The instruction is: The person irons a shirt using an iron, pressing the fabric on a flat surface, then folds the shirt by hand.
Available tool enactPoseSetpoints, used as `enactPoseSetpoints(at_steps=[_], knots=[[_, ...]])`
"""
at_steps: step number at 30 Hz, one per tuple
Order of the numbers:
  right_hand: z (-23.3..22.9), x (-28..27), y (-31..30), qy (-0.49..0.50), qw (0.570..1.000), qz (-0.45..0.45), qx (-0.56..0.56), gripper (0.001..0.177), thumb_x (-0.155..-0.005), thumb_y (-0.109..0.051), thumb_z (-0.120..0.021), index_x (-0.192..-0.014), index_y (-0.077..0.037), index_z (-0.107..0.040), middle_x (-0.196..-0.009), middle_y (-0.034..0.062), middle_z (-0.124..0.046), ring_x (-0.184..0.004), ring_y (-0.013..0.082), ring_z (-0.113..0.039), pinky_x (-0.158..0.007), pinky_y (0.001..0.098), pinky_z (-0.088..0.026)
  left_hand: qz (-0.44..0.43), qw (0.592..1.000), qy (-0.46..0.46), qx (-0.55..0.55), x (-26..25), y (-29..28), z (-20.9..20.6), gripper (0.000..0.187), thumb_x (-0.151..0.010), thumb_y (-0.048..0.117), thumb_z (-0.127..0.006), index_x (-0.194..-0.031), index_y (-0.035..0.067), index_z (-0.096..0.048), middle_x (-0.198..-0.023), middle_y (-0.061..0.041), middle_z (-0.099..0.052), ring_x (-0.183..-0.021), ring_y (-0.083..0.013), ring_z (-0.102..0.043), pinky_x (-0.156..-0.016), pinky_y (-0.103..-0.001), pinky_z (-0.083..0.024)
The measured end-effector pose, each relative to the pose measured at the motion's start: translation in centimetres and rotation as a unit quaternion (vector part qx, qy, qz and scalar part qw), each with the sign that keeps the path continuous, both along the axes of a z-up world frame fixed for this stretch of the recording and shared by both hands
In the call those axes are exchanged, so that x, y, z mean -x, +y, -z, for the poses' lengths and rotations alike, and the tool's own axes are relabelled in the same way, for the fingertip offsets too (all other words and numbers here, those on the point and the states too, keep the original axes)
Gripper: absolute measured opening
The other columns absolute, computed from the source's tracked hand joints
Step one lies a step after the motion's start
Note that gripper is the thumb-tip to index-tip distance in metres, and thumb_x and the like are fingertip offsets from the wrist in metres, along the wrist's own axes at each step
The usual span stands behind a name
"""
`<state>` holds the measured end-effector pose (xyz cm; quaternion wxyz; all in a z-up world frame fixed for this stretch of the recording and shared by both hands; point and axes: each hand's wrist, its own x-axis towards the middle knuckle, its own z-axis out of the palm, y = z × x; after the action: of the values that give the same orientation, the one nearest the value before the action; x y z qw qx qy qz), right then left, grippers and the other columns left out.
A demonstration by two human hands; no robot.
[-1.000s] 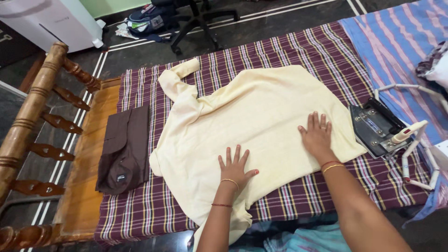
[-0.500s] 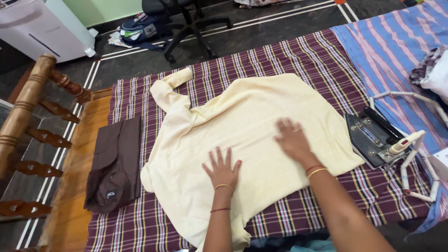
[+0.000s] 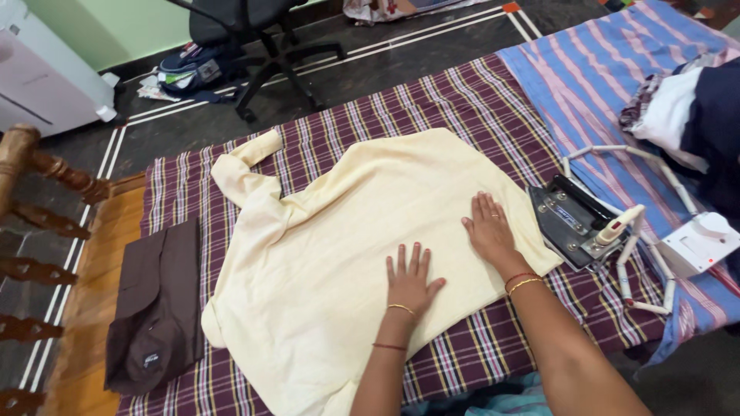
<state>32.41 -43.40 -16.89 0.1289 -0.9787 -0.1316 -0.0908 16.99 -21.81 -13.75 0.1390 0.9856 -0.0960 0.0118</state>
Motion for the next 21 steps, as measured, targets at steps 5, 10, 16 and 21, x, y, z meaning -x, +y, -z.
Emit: enactPoseSetpoints(at_steps=[5, 10, 16, 21], knots=[[-4.1, -1.1, -4.3, -0.159, 0.987, 0.008, -0.038, 0.026, -0.099, -0.010, -0.060, -0.123, -0.003, -0.065, -0.141, 0.0117, -0.062, -0.132, 0.0317, -0.055, -0.115, 0.0438, -0.045, 0.005, 0.999, 0.033, 0.005, -0.6, -4.1, -1.7, 0.080, -0.097, 0.065, -0.041, -0.160, 0.018, -0.030, -0.170, -0.010, -0.013, -0.156, -0.0410, 0.001, -0.117, -0.070, 0.006], [-9.7, 0.0, -9.9, -0.191, 0.954, 0.170, 0.157, 0.041, -0.084, -0.011, -0.069, -0.123, -0.002, -0.066, -0.119, 0.0140, -0.067, -0.118, 0.0303, -0.060, -0.105, 0.0420, -0.049, 0.063, 0.997, 0.015, 0.029, -1.4, -9.1, -1.4, 0.075, -0.097, 0.064, -0.040, -0.159, 0.023, -0.034, -0.170, -0.008, -0.018, -0.156, -0.0426, 0.000, -0.118, -0.070, 0.005], [-7.3, -0.5, -15.6, 0.001, 0.974, 0.220, 0.050, 0.032, -0.097, -0.025, -0.069, -0.114, 0.002, -0.065, -0.109, 0.0241, -0.071, -0.102, 0.0435, -0.070, -0.090, 0.0543, -0.053, 0.126, 0.991, -0.023, 0.034, -2.1, -13.8, -0.4, 0.063, -0.103, 0.059, -0.036, -0.157, 0.027, -0.040, -0.170, -0.007, -0.023, -0.158, -0.0412, -0.005, -0.121, -0.068, 0.001], [-6.3, -0.5, -16.2, 0.001, 0.971, 0.239, 0.028, 0.022, -0.099, -0.018, -0.063, -0.113, -0.002, -0.069, -0.109, 0.0245, -0.072, -0.103, 0.0437, -0.070, -0.092, 0.0546, -0.053, 0.124, 0.992, -0.014, 0.027, -1.9, -13.7, -0.8, 0.057, -0.103, 0.058, -0.035, -0.156, 0.036, -0.042, -0.170, -0.004, -0.025, -0.159, -0.0382, -0.007, -0.121, -0.070, 0.002]])
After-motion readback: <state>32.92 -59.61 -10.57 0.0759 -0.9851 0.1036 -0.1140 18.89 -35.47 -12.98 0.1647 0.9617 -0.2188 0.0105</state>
